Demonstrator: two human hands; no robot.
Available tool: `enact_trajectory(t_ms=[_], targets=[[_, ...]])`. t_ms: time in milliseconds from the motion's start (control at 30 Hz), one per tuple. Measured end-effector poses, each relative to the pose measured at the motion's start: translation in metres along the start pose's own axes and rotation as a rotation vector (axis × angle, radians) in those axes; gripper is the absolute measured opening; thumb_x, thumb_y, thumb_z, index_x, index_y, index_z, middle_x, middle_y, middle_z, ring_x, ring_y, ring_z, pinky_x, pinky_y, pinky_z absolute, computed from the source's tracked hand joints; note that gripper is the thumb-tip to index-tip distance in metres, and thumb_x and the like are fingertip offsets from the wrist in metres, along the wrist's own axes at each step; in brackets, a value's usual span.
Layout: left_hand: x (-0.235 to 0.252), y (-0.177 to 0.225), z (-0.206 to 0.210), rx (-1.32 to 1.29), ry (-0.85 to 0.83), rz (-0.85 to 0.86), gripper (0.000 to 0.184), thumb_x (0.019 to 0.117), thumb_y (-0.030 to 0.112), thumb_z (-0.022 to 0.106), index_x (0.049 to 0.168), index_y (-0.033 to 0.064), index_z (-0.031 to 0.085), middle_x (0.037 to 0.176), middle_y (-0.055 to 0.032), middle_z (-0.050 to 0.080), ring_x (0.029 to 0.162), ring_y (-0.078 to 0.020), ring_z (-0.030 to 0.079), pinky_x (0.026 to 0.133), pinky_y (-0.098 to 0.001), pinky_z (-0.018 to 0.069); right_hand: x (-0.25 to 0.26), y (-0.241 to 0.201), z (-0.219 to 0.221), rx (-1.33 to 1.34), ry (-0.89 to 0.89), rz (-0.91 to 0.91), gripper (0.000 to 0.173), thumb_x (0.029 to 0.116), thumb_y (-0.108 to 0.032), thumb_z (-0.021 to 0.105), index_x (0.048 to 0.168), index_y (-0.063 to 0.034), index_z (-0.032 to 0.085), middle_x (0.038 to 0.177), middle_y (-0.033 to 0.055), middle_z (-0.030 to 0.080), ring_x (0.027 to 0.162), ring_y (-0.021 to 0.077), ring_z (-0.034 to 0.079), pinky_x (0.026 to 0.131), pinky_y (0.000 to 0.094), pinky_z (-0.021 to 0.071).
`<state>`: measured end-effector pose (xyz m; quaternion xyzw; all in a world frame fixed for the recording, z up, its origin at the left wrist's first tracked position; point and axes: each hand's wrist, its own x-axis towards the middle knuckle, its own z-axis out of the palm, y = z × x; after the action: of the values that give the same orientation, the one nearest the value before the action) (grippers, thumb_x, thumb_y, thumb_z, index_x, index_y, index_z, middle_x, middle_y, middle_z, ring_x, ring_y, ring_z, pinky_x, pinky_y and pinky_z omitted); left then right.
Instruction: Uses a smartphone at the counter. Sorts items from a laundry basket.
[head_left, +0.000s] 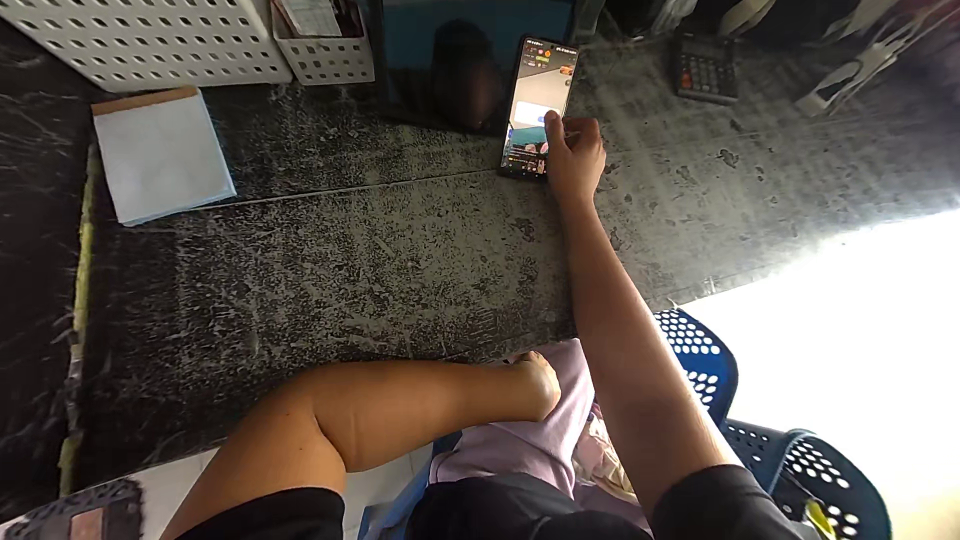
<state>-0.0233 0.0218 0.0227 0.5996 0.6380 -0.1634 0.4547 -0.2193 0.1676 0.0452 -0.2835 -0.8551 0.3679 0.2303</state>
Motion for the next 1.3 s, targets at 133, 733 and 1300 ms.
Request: enact_trajectory(t_ms=[133, 733, 1300], targets=[[0.001, 0.000, -0.001, 0.005, -0.014, -0.004, 0.036, 0.1026, 0.007, 0.052, 0.135, -0.0074, 0.054, 0.136, -0.0314, 0.054, 0.127, -0.0462, 0.054, 0.098, -0.0616, 0.0464, 0.000, 0.007, -0.001, 0.079, 0.011, -0.055, 0.048, 0.1052, -0.050, 0.046, 0.118, -0.0073, 0.066, 0.082, 0.0054, 0.066, 0.076, 0.0208, 0.065, 0.075, 0.0467, 0.0526], [0.000, 0.000, 0.002, 0.023, -0.001, 0.006, 0.038, 0.1019, 0.008, 0.053, 0.137, -0.0063, 0.055, 0.137, -0.0310, 0.054, 0.127, -0.0462, 0.054, 0.099, -0.0625, 0.0452, -0.003, 0.012, -0.003, 0.117, -0.021, -0.116, 0.044, 0.1073, -0.045, 0.045, 0.111, -0.0082, 0.068, 0.083, 0.0035, 0.069, 0.078, 0.0162, 0.067, 0.077, 0.0432, 0.0537], [0.002, 0.001, 0.005, 0.054, 0.002, -0.003, 0.038, 0.1022, 0.009, 0.053, 0.137, -0.0060, 0.054, 0.139, -0.0302, 0.053, 0.129, -0.0460, 0.052, 0.101, -0.0633, 0.0439, -0.008, 0.022, -0.010, 0.233, -0.248, -0.202, 0.085, 0.0939, -0.033, 0.068, 0.161, -0.0040, 0.023, 0.130, 0.0185, 0.060, 0.098, 0.0214, 0.065, 0.085, 0.0386, 0.0560]])
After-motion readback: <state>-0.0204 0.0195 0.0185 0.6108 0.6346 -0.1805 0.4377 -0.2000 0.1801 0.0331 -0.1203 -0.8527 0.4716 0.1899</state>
